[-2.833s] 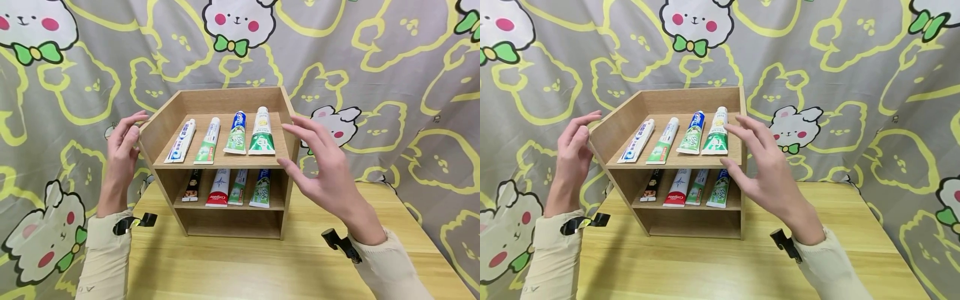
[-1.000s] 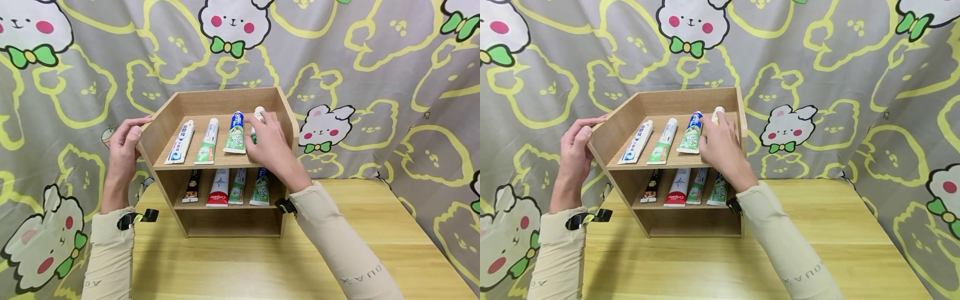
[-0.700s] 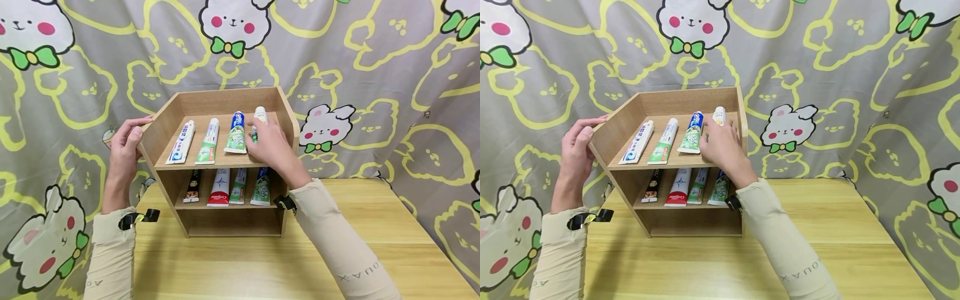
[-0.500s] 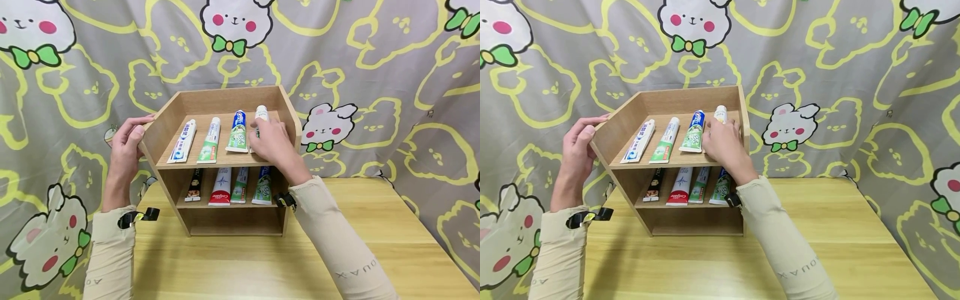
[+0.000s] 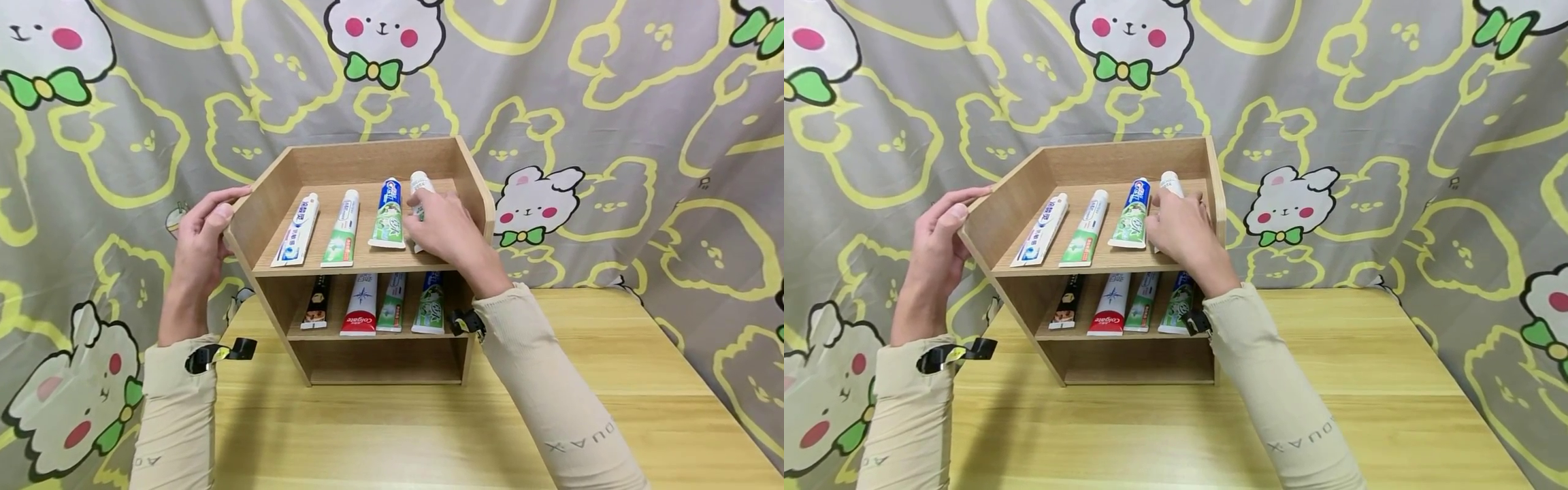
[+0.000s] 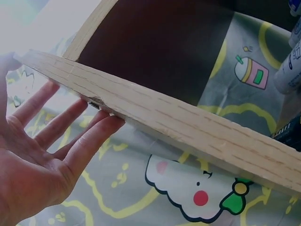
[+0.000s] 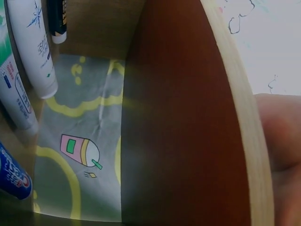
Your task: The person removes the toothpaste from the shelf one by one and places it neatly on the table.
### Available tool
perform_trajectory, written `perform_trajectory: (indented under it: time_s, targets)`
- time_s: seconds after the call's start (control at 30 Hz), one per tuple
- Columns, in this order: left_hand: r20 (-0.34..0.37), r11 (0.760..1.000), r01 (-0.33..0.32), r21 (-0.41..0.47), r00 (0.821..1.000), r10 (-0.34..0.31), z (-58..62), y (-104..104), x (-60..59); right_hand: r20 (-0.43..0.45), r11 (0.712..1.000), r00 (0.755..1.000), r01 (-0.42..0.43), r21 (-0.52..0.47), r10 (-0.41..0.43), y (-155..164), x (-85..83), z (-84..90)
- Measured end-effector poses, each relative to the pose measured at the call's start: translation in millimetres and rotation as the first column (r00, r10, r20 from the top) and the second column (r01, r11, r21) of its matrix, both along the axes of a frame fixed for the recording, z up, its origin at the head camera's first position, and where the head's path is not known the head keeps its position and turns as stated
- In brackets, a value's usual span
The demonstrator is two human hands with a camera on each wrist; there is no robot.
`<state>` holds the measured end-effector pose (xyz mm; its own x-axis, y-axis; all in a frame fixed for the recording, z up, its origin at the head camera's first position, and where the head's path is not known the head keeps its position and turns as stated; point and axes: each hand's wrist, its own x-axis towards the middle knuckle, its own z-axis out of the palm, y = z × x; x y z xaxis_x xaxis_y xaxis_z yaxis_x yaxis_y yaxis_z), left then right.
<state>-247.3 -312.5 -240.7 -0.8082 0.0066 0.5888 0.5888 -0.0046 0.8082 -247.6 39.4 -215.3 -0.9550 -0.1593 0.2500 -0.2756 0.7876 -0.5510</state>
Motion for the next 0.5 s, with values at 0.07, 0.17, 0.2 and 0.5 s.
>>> perform_trajectory:
  time_s: [0.07, 0.17, 0.2, 0.5]
  targets:
    - [-0.003, 1.000, -0.001, -0.002, 1.000, 0.001, 0.8, -0.7, 0.6, 0.002, 1.000, 1.000, 0.005, -0.012, -0.005, -0.5, 0.5, 0.4]
    - [-0.004, 1.000, 0.005, -0.006, 1.000, -0.005, 1.5, -1.4, 1.1, -0.004, 0.999, 1.000, 0.009, -0.035, -0.009, -0.9, 0.8, -0.5]
    - [0.000, 1.000, 0.013, -0.005, 1.000, -0.013, 1.4, -1.5, 1.2, -0.007, 0.999, 1.000, 0.013, -0.044, -0.013, -0.9, 1.1, -1.2]
    - [0.004, 1.000, 0.016, -0.021, 1.000, -0.016, -0.2, -0.7, 1.0, -0.047, 0.990, 0.999, 0.019, -0.142, -0.026, -0.4, 4.5, -8.1]
